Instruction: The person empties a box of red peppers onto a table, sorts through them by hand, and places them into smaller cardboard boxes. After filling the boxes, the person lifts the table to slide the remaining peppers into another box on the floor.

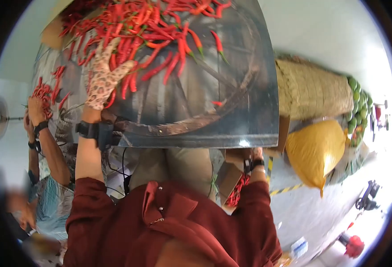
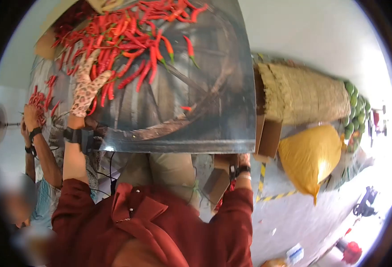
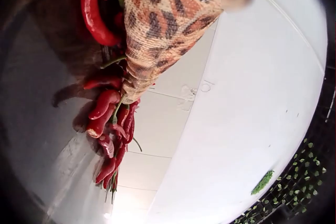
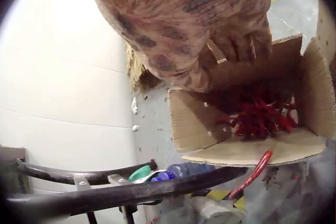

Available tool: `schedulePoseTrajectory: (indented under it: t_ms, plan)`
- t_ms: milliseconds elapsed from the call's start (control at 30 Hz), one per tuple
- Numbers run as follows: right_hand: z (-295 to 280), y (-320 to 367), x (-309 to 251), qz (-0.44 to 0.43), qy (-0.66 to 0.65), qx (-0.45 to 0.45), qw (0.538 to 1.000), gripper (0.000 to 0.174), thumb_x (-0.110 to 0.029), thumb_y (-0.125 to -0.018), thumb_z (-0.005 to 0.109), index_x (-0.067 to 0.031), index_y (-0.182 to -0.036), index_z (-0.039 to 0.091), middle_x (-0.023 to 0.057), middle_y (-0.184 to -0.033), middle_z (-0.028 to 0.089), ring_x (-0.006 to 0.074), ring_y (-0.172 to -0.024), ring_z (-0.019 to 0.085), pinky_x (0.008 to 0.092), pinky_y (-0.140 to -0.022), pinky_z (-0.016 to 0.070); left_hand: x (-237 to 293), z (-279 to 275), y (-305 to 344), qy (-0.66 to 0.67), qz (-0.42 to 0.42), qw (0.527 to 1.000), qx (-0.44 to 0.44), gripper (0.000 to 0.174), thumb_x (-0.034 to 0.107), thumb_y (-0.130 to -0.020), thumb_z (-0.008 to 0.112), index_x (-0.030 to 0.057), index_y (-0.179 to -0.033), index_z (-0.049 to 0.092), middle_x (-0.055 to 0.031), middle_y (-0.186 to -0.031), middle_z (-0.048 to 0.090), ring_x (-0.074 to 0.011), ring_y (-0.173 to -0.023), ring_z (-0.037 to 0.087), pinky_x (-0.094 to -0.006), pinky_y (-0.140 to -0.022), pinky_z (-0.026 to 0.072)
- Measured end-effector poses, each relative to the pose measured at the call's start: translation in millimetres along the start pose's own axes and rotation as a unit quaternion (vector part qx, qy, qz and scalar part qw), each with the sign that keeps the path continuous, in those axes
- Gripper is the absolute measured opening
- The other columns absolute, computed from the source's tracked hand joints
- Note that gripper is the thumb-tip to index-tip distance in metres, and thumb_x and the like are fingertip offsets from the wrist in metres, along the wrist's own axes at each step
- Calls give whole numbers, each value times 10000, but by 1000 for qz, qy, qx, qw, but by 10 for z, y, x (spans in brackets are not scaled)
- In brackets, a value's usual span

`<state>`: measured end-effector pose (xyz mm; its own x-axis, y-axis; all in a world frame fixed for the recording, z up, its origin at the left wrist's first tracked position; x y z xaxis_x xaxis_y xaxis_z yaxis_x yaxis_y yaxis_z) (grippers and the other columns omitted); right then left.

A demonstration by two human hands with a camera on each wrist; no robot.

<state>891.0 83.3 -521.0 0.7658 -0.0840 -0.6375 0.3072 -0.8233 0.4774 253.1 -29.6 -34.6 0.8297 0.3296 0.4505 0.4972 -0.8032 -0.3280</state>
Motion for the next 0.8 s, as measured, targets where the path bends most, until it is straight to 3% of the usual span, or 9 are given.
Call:
schedulePoseTrajectory:
  t_ms: [67,167,233,367,433,500,600,667,800]
  plan:
    - [-142,-120,75,-29,-43,34,998,275,-138,-855,598,-21,-1103,621,84,-1059,665,303,-947,627,380,-862,514,35,-25,11,12,4,1000,-3,805,498,-734,742,148,-1399,455,-228,-1485,317,-389,-1385,280,-503,-1105,287]
    - [-991,345,-1087,83,-291,182,935,220,-169,-899,594,-9,-1041,646,55,-889,669,176,-777,622,303,-665,515,70,-73,1,-15,12,1000,6,785,469,-741,746,119,-1384,464,-236,-1472,334,-407,-1328,376,-496,-1050,376]
    - [-1540,755,-2088,-20,-382,269,884,213,-201,-929,575,-19,-989,668,18,-794,651,99,-643,578,243,-554,471,1,-45,-16,3,17,1000,9,768,453,-740,748,117,-1374,475,-225,-1467,344,-405,-1322,380,-492,-1055,370]
    - [-2354,1176,-3164,-179,-102,356,912,235,-196,-950,532,-6,-1012,656,28,-736,609,94,-646,544,231,-563,433,-52,-52,5,13,27,999,24,760,459,-738,744,127,-1369,482,-214,-1476,333,-387,-1333,369,-480,-1077,344]
    - [-2526,1309,-3555,-282,180,427,840,243,-181,-957,523,6,-1052,646,37,-755,600,100,-661,538,239,-591,435,-79,-14,-17,-5,29,999,14,773,475,-729,746,147,-1376,480,-222,-1485,315,-383,-1344,355,-480,-1082,336]
    - [-2398,1628,-4310,-140,-172,334,916,232,-168,-958,521,2,-1038,656,37,-754,604,125,-679,546,271,-614,456,-90,-12,-17,11,23,1000,13,775,476,-728,747,149,-1378,479,-231,-1478,321,-380,-1344,356,-479,-1082,336]
    - [-2166,1591,-4412,-165,-196,275,926,222,-166,-951,539,5,-1013,667,39,-778,629,146,-721,574,280,-657,478,-99,-2,-13,18,6,1000,11,784,471,-724,749,137,-1379,477,-266,-1450,346,-393,-1331,372,-469,-1077,346]
    - [-1925,1588,-4355,-217,-100,376,895,211,-166,-941,563,1,-1014,668,46,-822,654,146,-732,582,266,-667,479,-127,4,-14,-16,67,997,21,736,476,-773,704,114,-1372,475,-260,-1417,401,-410,-1330,362,-452,-1070,355]
    - [-1746,1910,-4202,-174,-266,392,863,240,-171,-923,588,11,-1070,643,90,-935,672,150,-852,594,288,-777,479,22,-94,45,-13,89,996,15,687,465,-832,651,128,-1393,443,-255,-1433,383,-405,-1349,333,-472,-1087,328]
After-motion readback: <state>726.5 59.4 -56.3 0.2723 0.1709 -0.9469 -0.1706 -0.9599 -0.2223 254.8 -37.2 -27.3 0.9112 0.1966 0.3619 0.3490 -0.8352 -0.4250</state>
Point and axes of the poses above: each hand's wrist, its own y-axis away from the middle knuckle, its own z-axis out of the palm, x = y × z, the point moved 5 cm from there along -y, towards the middle knuckle
